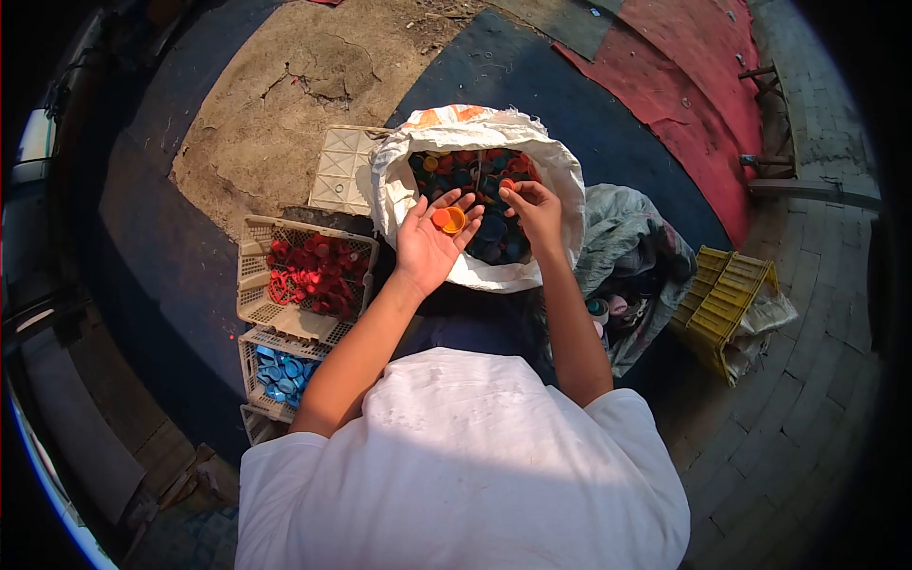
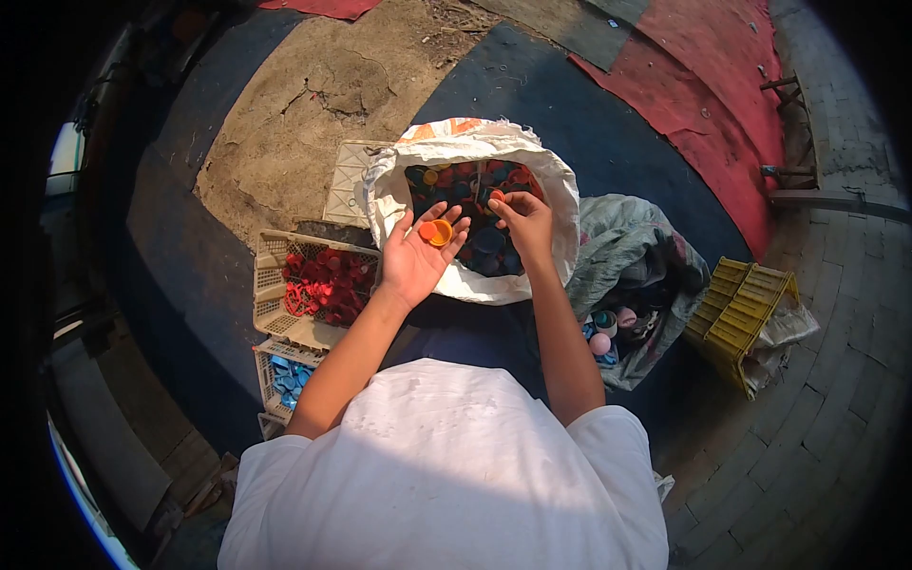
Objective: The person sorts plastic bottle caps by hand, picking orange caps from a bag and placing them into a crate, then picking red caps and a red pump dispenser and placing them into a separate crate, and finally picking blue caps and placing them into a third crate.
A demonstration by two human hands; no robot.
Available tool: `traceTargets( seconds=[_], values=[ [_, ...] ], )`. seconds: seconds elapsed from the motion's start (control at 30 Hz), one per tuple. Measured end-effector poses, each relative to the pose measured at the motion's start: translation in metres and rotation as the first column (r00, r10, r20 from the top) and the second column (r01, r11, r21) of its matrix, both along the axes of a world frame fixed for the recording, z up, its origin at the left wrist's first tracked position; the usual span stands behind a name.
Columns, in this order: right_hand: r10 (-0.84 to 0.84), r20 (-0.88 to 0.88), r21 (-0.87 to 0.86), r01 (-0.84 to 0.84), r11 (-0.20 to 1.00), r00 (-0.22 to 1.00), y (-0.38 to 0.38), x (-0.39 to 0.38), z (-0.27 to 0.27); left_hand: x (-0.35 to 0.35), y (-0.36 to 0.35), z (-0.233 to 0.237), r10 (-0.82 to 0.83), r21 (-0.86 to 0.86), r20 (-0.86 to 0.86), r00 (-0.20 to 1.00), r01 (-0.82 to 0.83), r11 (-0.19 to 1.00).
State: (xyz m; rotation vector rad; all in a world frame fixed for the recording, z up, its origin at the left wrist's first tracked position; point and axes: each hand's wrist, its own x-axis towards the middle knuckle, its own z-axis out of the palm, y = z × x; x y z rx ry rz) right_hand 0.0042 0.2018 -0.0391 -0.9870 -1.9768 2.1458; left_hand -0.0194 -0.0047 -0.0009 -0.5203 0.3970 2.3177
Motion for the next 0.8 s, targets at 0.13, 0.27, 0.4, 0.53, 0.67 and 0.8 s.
traceTargets(
  seconds=[0.13, 0.27, 0.4, 0.53, 0.67, 0.8],
  values=[
    [0.049, -0.210, -0.102, -0.072, 0.992, 0.976, -0.018, 0.021, 0.025, 0.002, 0.004, 0.000, 0.028, -0.042, -0.016, 0.999, -0.028, 0.999],
    [0.166, -0.311, 0.125, -0.133, 0.983, 0.936, -0.042, 0.035, 0.050, 0.003, 0.006, -0.002, -0.018, 0.030, -0.047, 0.999, 0.020, 0.999],
    [0.407, -0.300, 0.590, -0.167, 0.790, 0.863, -0.053, 0.042, 0.064, 0.005, 0.010, 0.003, -0.060, 0.060, -0.081, 0.995, 0.065, 0.996],
    [0.541, -0.300, 0.761, -0.145, 0.633, 0.786, -0.066, 0.045, 0.066, 0.009, 0.010, 0.010, -0.054, 0.105, -0.058, 0.997, 0.060, 0.993],
    [0.606, -0.218, 0.772, -0.244, 0.586, 0.765, -0.066, 0.049, 0.082, 0.014, 0.003, 0.008, -0.043, 0.180, -0.008, 0.999, 0.044, 0.983],
    [0.559, -0.264, 0.482, -0.394, 0.782, 0.786, -0.045, 0.048, 0.099, 0.015, -0.001, 0.015, -0.018, 0.295, 0.061, 0.998, -0.001, 0.956]
  ],
)
